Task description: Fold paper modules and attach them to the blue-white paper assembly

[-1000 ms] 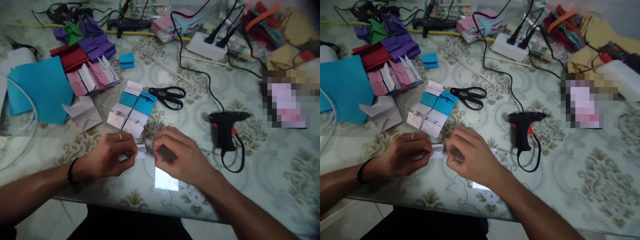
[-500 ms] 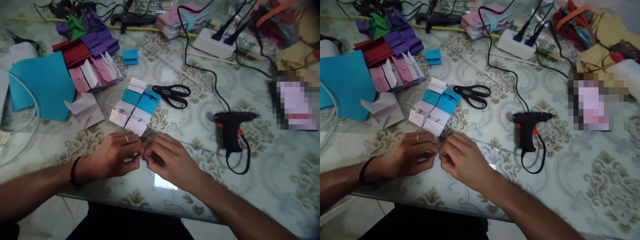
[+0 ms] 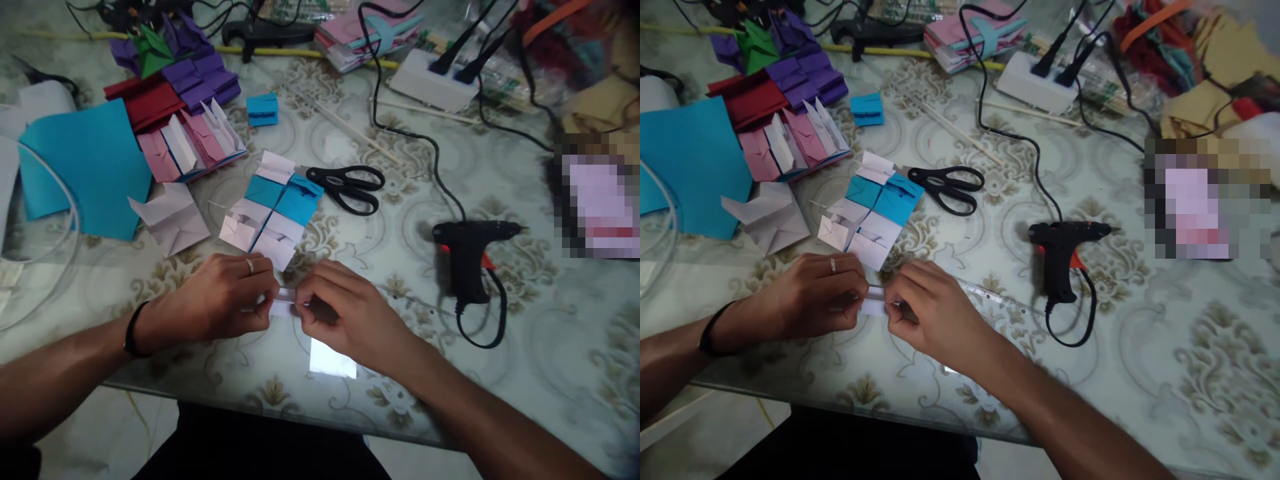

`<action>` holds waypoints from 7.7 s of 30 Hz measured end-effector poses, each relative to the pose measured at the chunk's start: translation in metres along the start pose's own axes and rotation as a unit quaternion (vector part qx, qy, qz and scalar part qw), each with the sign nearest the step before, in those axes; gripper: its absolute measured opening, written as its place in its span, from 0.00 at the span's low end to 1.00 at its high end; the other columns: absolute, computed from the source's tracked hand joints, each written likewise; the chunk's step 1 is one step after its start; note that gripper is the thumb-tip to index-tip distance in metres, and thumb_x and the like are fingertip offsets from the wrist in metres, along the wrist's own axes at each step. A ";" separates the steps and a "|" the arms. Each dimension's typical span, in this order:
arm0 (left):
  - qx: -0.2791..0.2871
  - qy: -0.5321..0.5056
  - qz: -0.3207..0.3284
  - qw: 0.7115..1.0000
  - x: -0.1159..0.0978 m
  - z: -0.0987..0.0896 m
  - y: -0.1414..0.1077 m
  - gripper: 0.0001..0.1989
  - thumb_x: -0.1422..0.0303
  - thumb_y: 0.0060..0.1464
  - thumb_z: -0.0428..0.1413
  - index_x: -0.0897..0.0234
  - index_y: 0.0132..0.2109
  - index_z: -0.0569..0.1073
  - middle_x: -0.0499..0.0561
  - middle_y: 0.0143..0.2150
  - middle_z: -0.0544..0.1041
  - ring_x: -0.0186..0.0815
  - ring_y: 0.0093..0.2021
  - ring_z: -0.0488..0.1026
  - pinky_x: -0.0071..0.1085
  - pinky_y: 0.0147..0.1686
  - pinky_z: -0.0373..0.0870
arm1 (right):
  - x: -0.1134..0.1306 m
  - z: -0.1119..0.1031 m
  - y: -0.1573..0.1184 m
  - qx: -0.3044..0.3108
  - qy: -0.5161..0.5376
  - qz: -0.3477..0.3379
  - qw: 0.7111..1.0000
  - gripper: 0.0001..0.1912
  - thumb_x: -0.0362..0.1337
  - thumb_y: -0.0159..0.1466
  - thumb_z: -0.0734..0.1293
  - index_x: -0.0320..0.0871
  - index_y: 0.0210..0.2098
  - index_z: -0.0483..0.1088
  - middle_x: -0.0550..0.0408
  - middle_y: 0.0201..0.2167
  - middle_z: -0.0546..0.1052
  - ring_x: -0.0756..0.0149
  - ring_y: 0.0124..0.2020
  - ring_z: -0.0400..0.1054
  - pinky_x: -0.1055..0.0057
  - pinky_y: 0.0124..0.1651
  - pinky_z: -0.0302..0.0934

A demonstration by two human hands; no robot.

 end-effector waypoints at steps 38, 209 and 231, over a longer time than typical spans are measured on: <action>0.050 -0.107 -0.007 0.993 -0.001 0.005 -0.002 0.03 0.71 0.68 0.57 0.58 0.47 0.73 0.50 0.38 0.80 0.39 0.37 0.77 0.34 0.36 0.72 | 0.009 0.000 -0.001 0.032 -0.039 -0.044 0.998 0.08 0.28 0.72 0.66 0.43 0.37 0.74 0.52 0.37 0.75 0.62 0.39 0.68 0.64 0.41 0.66; 0.031 0.220 -0.099 0.970 0.078 -0.001 0.051 0.36 0.44 0.67 0.53 0.59 0.73 0.66 0.65 0.79 0.54 0.62 0.79 0.50 0.63 0.73 0.52 | -0.119 -0.147 -0.109 -0.223 -0.303 0.419 0.827 0.26 0.52 0.56 0.73 0.37 0.43 0.74 0.31 0.45 0.79 0.39 0.44 0.76 0.52 0.46 0.69; 0.056 0.191 -0.048 0.979 0.054 -0.012 -0.002 0.36 0.60 0.61 0.62 0.57 0.74 0.64 0.63 0.78 0.57 0.59 0.78 0.51 0.58 0.74 0.55 | -0.108 -0.171 -0.123 -0.450 0.097 0.321 0.828 0.18 0.52 0.56 0.74 0.44 0.35 0.74 0.49 0.36 0.82 0.51 0.44 0.80 0.56 0.46 0.78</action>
Point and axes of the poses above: each hand's wrist, its own y-axis towards the middle knuckle, its own z-axis out of the palm, x = y × z, the point moved 9 cm from there along y, towards the middle knuckle
